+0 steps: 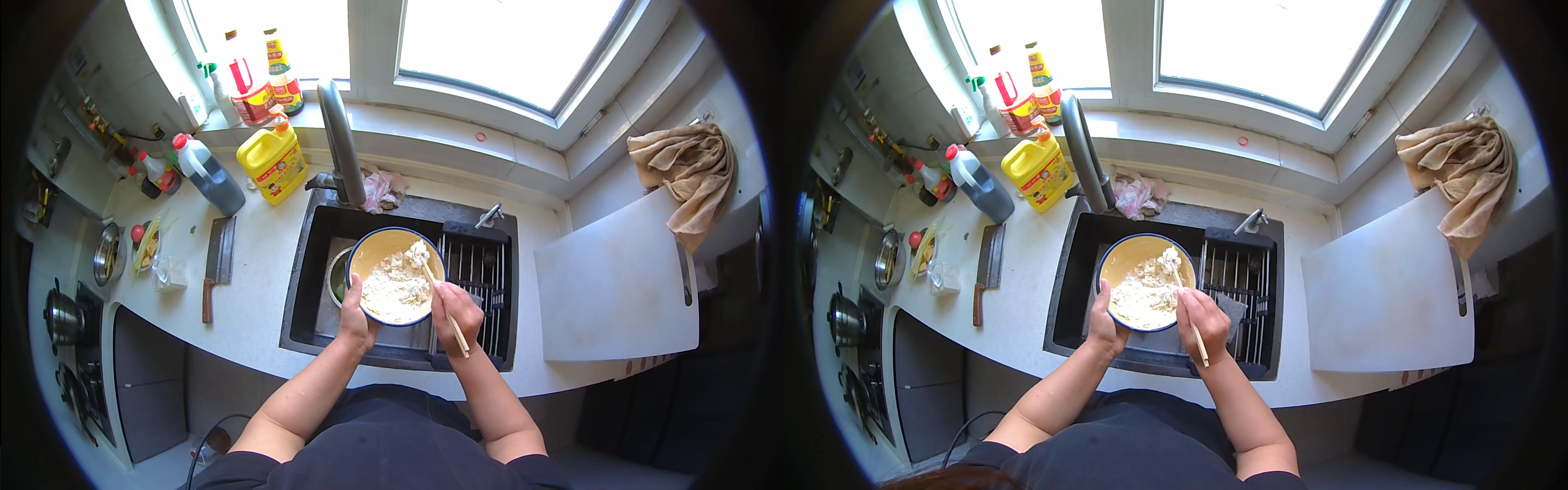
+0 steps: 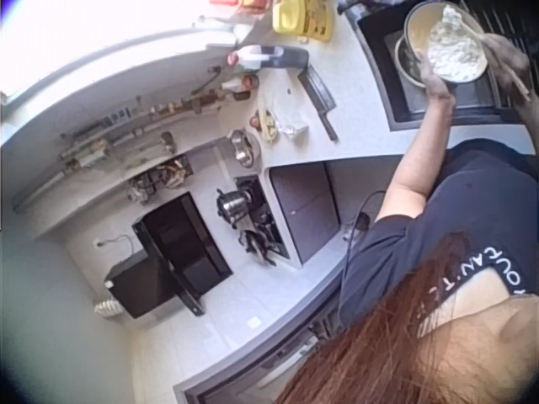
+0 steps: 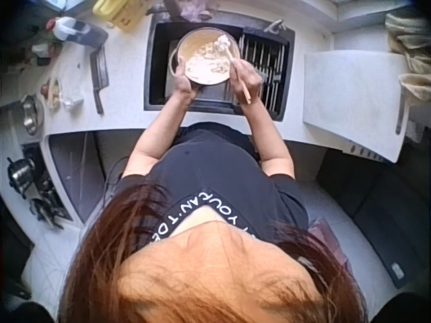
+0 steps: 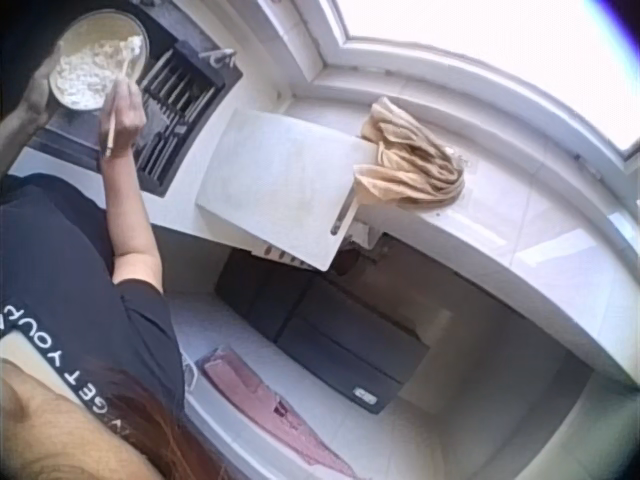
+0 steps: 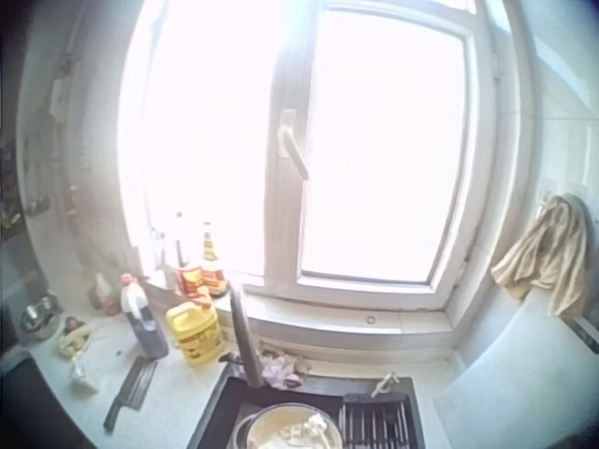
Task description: The person washes green vegetables in a sink, retrieves a bowl from a drawer, and hangs a cloth on a wall hook. They then add flour to the bowl from a bag using a scoop and mix the contents with chopsticks.
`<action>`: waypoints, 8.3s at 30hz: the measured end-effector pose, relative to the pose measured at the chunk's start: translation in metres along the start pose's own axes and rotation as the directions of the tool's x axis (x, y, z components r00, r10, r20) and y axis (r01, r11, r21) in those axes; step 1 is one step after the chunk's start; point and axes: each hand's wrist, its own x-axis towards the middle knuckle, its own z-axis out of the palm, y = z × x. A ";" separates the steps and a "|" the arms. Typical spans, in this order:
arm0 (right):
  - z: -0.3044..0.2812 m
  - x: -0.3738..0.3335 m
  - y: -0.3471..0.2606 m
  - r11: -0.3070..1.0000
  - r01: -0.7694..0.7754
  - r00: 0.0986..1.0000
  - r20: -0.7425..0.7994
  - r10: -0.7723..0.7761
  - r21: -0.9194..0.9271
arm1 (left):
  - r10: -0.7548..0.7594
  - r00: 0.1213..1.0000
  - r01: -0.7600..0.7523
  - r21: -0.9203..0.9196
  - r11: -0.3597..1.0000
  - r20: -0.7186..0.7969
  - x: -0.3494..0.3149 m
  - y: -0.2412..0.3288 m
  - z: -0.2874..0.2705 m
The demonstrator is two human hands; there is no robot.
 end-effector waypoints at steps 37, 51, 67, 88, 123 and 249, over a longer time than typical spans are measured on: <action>0.004 0.011 0.001 0.999 -0.013 0.998 -0.059 0.016 0.040 | 0.065 0.998 -0.063 -0.086 0.994 0.026 0.008 -0.004 -0.007; 0.004 0.004 0.006 0.989 -0.109 0.988 -0.098 0.119 0.098 | 0.034 0.999 -0.033 -0.052 0.998 0.029 0.006 -0.007 -0.005; -0.001 0.011 -0.002 1.000 0.026 1.000 -0.007 -0.026 0.010 | 0.002 0.998 -0.001 -0.026 1.000 0.065 -0.001 0.004 0.005; -0.016 0.019 -0.016 0.835 -0.398 0.893 0.367 0.259 0.380 | 0.021 0.993 -0.020 -0.007 1.000 0.115 0.005 0.005 -0.006; -0.023 0.031 0.044 0.244 -0.868 0.455 0.496 0.740 0.433 | -0.085 0.988 0.079 0.053 0.995 0.125 0.008 0.013 -0.004; -0.012 -0.020 0.197 0.742 -0.635 0.737 -0.119 0.665 0.214 | -0.247 0.963 0.234 -0.119 0.965 -0.110 0.147 -0.132 0.027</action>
